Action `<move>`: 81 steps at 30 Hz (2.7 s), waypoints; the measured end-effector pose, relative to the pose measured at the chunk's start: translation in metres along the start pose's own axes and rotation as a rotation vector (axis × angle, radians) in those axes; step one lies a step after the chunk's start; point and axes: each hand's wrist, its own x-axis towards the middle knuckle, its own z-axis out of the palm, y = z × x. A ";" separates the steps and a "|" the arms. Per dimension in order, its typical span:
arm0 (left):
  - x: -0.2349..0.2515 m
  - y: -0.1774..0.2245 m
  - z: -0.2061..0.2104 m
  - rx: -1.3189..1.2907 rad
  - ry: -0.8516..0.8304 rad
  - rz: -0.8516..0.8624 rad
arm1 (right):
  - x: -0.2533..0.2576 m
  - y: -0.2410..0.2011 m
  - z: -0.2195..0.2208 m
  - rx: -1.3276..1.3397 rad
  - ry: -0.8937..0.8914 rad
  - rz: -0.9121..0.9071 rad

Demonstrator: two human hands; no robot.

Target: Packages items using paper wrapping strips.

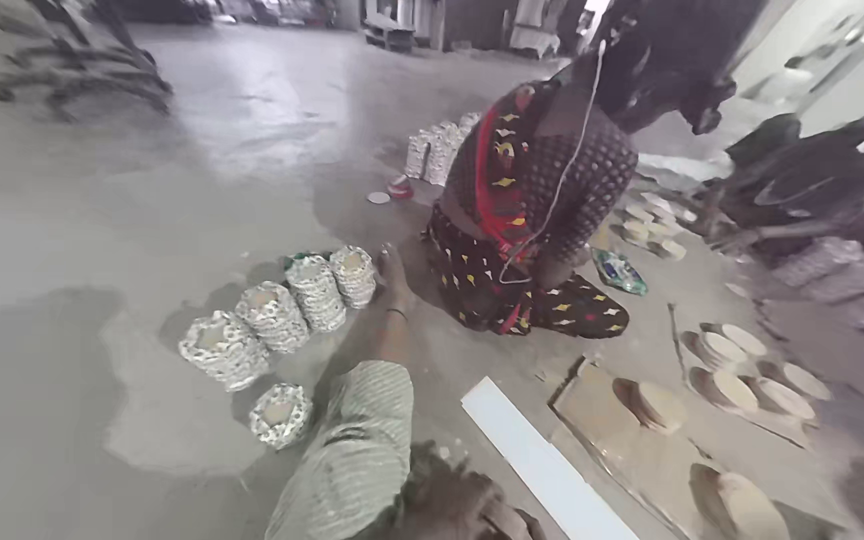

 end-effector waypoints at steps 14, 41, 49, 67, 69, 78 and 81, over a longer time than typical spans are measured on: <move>0.015 -0.033 0.024 0.018 -0.090 0.129 | -0.002 -0.002 0.002 0.000 -0.034 0.062; 0.000 -0.004 0.033 -1.255 0.183 -0.507 | 0.001 -0.071 -0.007 -0.585 0.092 -0.521; 0.003 -0.006 0.026 -1.134 0.128 -0.196 | 0.003 -0.057 -0.019 0.327 0.160 0.242; 0.013 -0.034 0.022 0.080 0.022 0.232 | 0.008 -0.012 0.007 0.018 -0.042 0.069; 0.017 -0.028 0.024 0.125 -0.028 0.173 | 0.011 0.000 0.019 0.032 -0.030 0.068; 0.019 -0.039 0.026 0.107 0.009 0.162 | 0.016 -0.023 0.008 0.042 -0.138 0.140; 0.021 -0.032 0.022 0.127 -0.042 0.070 | 0.013 -0.006 0.022 0.154 -0.077 0.051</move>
